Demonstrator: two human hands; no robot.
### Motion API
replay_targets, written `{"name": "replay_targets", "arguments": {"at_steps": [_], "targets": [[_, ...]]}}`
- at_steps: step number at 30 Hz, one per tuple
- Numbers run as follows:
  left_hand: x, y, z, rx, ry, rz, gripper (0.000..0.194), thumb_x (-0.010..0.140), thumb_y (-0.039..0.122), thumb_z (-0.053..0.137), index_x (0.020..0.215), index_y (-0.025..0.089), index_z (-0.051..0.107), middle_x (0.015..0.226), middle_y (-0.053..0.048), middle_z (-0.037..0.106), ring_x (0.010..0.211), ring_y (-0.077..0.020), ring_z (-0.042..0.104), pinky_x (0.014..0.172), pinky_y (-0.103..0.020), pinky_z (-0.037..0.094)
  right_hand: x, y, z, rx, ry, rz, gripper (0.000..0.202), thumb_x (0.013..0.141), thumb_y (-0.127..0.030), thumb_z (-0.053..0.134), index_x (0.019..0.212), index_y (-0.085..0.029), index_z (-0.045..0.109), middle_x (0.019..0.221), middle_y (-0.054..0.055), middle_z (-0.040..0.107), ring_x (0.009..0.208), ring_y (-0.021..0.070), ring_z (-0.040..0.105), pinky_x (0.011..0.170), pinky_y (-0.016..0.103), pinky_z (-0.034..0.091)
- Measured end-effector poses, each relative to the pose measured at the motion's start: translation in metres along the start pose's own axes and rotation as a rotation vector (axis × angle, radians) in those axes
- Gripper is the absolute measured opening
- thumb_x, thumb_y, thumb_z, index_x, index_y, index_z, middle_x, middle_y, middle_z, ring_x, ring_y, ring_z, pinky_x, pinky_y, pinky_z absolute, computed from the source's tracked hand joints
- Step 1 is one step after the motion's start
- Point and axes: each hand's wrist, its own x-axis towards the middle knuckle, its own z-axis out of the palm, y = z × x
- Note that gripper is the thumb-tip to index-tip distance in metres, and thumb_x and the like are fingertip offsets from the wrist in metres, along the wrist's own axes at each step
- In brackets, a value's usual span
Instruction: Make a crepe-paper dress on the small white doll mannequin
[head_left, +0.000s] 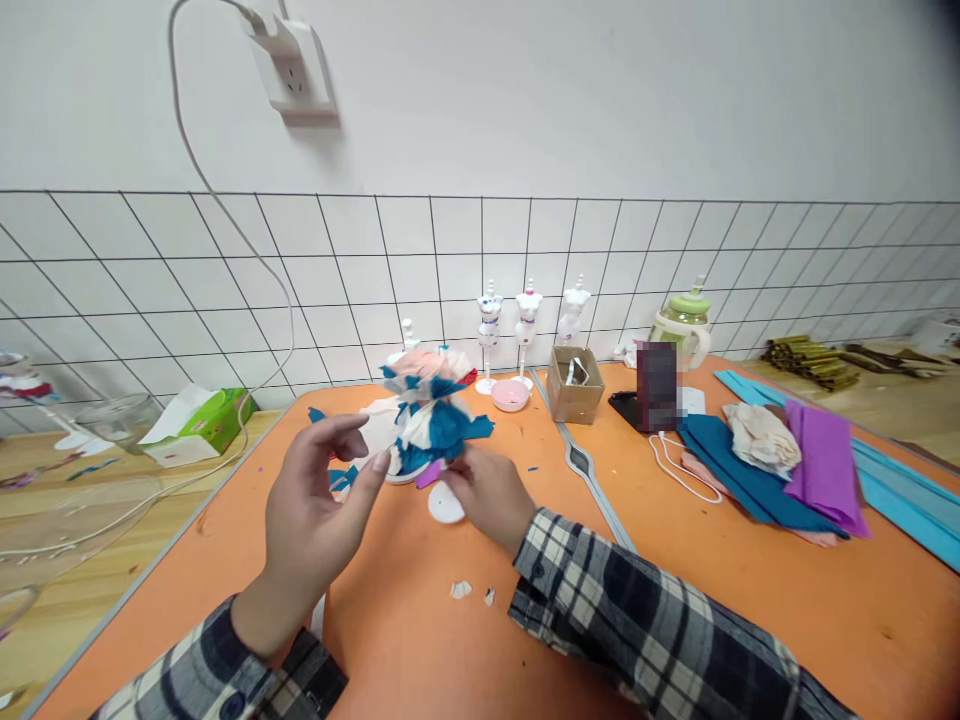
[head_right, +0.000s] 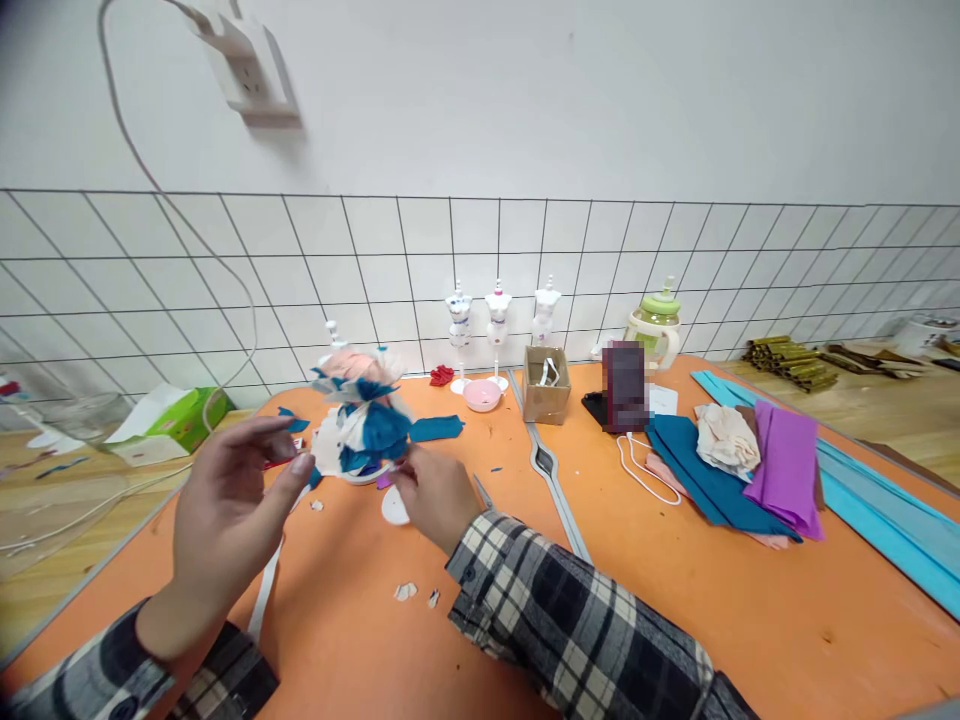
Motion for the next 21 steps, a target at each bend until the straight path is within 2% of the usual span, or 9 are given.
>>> {"name": "replay_targets", "arguments": {"at_steps": [2, 4, 6, 7, 10, 12, 15, 21], "targets": [[-0.001, -0.003, -0.001, 0.038, -0.050, 0.026, 0.025, 0.086, 0.034, 0.064, 0.110, 0.027, 0.060, 0.086, 0.000, 0.058, 0.079, -0.0195, 0.059, 0.075, -0.034, 0.048, 0.016, 0.011, -0.012, -0.057, 0.058, 0.063, 0.013, 0.090, -0.029, 0.061, 0.098, -0.021, 0.067, 0.093, 0.004, 0.075, 0.088, 0.0187, 0.069, 0.075, 0.025, 0.047], [0.001, -0.019, -0.001, 0.204, -0.192, 0.011, 0.017, 0.088, 0.038, 0.060, 0.100, 0.027, 0.064, 0.091, -0.002, 0.065, 0.082, -0.0213, 0.061, 0.074, -0.035, 0.048, 0.031, 0.027, -0.024, -0.087, 0.111, 0.122, 0.015, 0.091, -0.026, 0.058, 0.101, -0.020, 0.067, 0.095, 0.006, 0.075, 0.090, 0.0205, 0.069, 0.077, 0.027, 0.046], [0.003, -0.048, -0.002, 0.341, -0.396, 0.018, 0.021, 0.090, 0.041, 0.056, 0.098, 0.026, 0.067, 0.096, -0.004, 0.069, 0.088, -0.0237, 0.062, 0.077, -0.036, 0.048, 0.043, 0.044, -0.034, -0.115, 0.155, 0.174, 0.017, 0.092, -0.024, 0.056, 0.103, -0.018, 0.067, 0.099, 0.007, 0.074, 0.094, 0.0215, 0.068, 0.078, 0.028, 0.046], [0.003, -0.065, -0.002, 0.390, -0.460, 0.038, 0.023, 0.091, 0.041, 0.053, 0.097, 0.024, 0.069, 0.095, -0.005, 0.071, 0.090, -0.0246, 0.063, 0.078, -0.037, 0.048, 0.047, 0.052, -0.039, -0.128, 0.170, 0.197, 0.018, 0.093, -0.024, 0.055, 0.104, -0.018, 0.067, 0.100, 0.008, 0.074, 0.095, 0.0216, 0.068, 0.079, 0.028, 0.046], [0.003, -0.113, -0.004, 0.523, -0.606, 0.112, 0.027, 0.090, 0.040, 0.054, 0.096, 0.022, 0.072, 0.096, -0.007, 0.073, 0.094, -0.0277, 0.064, 0.084, -0.041, 0.047, 0.051, 0.069, -0.046, -0.162, 0.195, 0.246, 0.019, 0.092, -0.025, 0.055, 0.105, -0.017, 0.066, 0.099, 0.008, 0.074, 0.096, 0.0224, 0.067, 0.081, 0.029, 0.046], [0.002, -0.134, -0.005, 0.616, -0.629, 0.117, 0.027, 0.089, 0.041, 0.055, 0.095, 0.023, 0.073, 0.098, -0.007, 0.074, 0.095, -0.0289, 0.064, 0.084, -0.042, 0.047, 0.049, 0.076, -0.046, -0.178, 0.195, 0.265, 0.019, 0.092, -0.025, 0.056, 0.105, -0.016, 0.066, 0.098, 0.009, 0.073, 0.096, 0.0232, 0.067, 0.082, 0.030, 0.046], [0.000, -0.147, -0.003, 0.630, -0.665, 0.118, 0.029, 0.088, 0.042, 0.055, 0.100, 0.024, 0.073, 0.105, -0.007, 0.073, 0.099, -0.0290, 0.064, 0.086, -0.041, 0.048, 0.045, 0.082, -0.043, -0.186, 0.170, 0.281, 0.020, 0.092, -0.026, 0.055, 0.106, -0.018, 0.066, 0.097, 0.010, 0.073, 0.093, 0.0233, 0.067, 0.079, 0.029, 0.048], [-0.008, -0.153, 0.006, 0.587, -0.741, 0.139, 0.032, 0.091, 0.039, 0.050, 0.108, 0.024, 0.073, 0.111, -0.009, 0.068, 0.100, -0.0274, 0.063, 0.088, -0.039, 0.048, 0.040, 0.090, -0.037, -0.205, 0.135, 0.292, 0.022, 0.094, -0.032, 0.053, 0.109, -0.022, 0.064, 0.101, 0.007, 0.073, 0.094, 0.0218, 0.068, 0.076, 0.029, 0.049]]}}
